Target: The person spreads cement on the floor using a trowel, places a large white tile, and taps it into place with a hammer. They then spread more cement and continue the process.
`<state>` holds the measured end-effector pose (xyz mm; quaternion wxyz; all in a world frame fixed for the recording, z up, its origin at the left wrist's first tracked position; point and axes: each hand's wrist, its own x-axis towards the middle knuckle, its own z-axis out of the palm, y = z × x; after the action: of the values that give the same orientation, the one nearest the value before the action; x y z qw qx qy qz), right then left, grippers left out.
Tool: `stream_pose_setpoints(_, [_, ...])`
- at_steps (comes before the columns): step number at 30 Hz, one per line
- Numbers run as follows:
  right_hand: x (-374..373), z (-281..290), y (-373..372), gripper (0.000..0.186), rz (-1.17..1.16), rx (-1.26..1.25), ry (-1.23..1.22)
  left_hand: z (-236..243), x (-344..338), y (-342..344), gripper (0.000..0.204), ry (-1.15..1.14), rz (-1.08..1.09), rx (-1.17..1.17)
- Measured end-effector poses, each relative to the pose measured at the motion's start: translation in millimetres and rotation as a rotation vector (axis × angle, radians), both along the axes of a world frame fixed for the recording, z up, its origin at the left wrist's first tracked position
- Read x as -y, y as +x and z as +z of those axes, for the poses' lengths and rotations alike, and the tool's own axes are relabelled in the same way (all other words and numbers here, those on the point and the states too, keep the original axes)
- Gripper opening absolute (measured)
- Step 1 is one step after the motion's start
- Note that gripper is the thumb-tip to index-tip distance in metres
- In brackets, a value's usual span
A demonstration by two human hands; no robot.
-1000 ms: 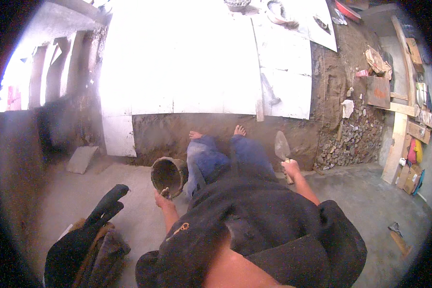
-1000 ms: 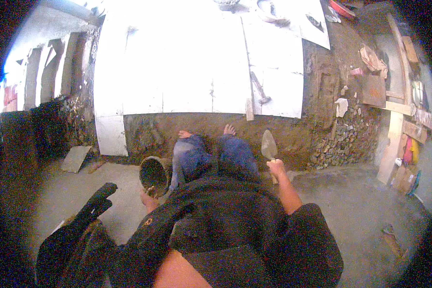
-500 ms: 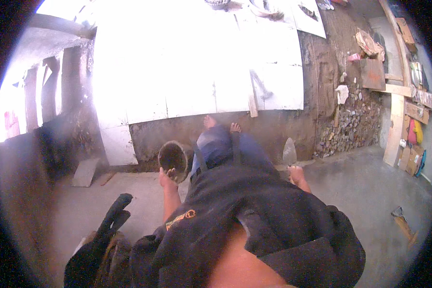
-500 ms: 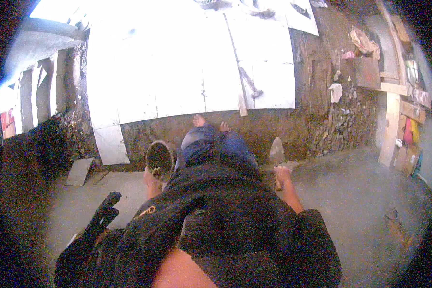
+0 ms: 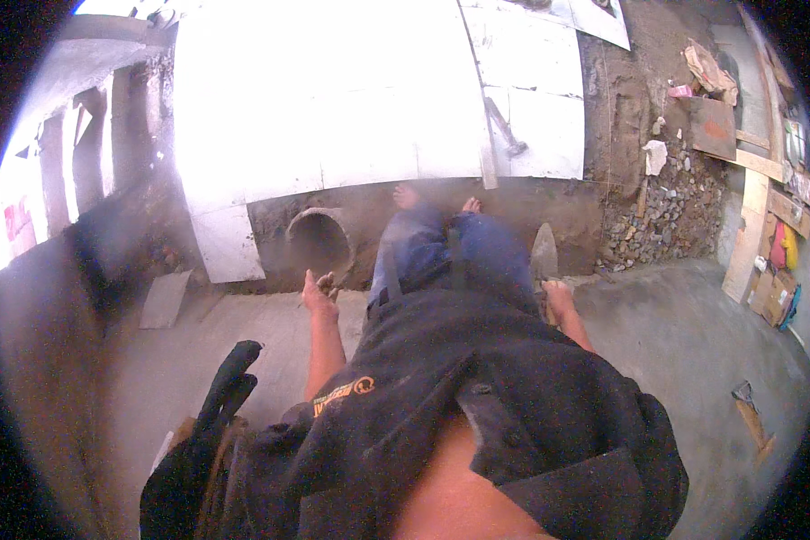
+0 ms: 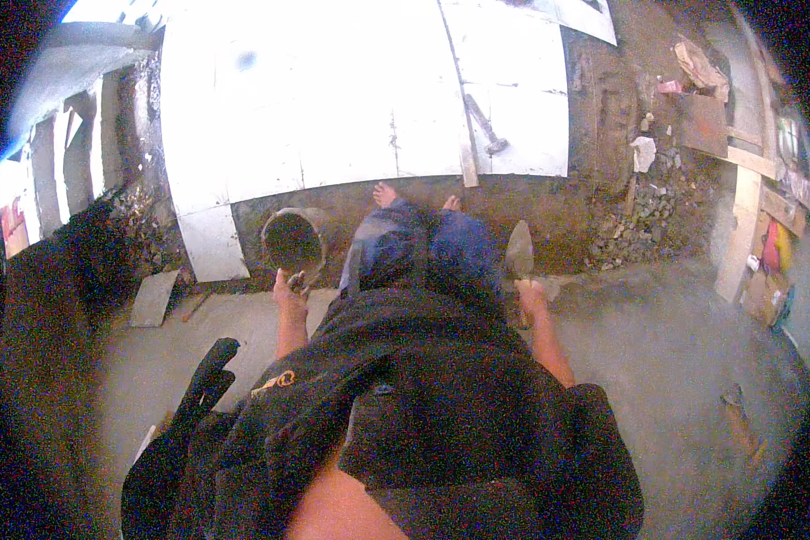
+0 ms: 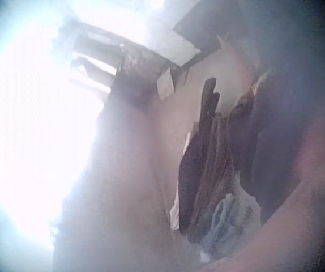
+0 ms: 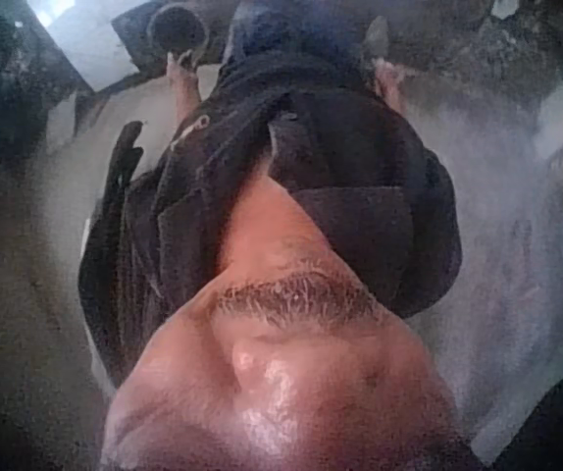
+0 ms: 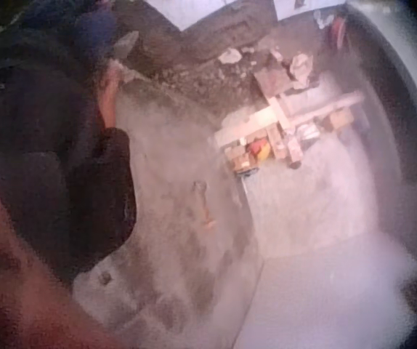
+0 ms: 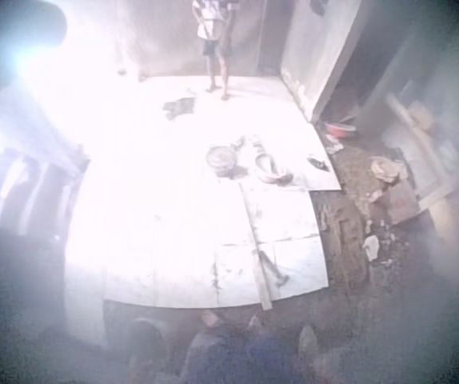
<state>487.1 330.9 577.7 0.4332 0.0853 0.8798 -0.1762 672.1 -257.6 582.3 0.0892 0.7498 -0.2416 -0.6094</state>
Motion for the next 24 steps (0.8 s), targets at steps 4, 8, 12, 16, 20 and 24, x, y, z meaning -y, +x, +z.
stream_pose_setpoints(4, [6,10,-1,0.027,-0.083,-0.045,0.069,0,1,-1,0.034,-0.025,0.039,-0.007])
stream_pose_setpoints(8, [-2,7,2,0.029,0.319,-0.035,0.043,-3,-3,6,0.032,0.002,-0.019,0.038])
stream_pose_setpoints(12, [-21,8,6,0.028,0.237,0.026,0.061,-14,-24,22,0.031,0.034,-0.015,0.026])
stream_pose_setpoints(16, [-49,15,4,0.023,0.336,-0.047,0.041,-28,-46,42,0.034,-0.012,0.026,-0.036])
stream_pose_setpoints(20, [-68,17,-17,0.022,0.619,-0.065,0.105,-30,-65,62,0.039,0.017,0.061,0.023])
stream_pose_setpoints(24, [-65,25,-54,0.024,-0.201,0.084,-0.07,-18,-97,72,0.036,0.038,0.059,0.123])
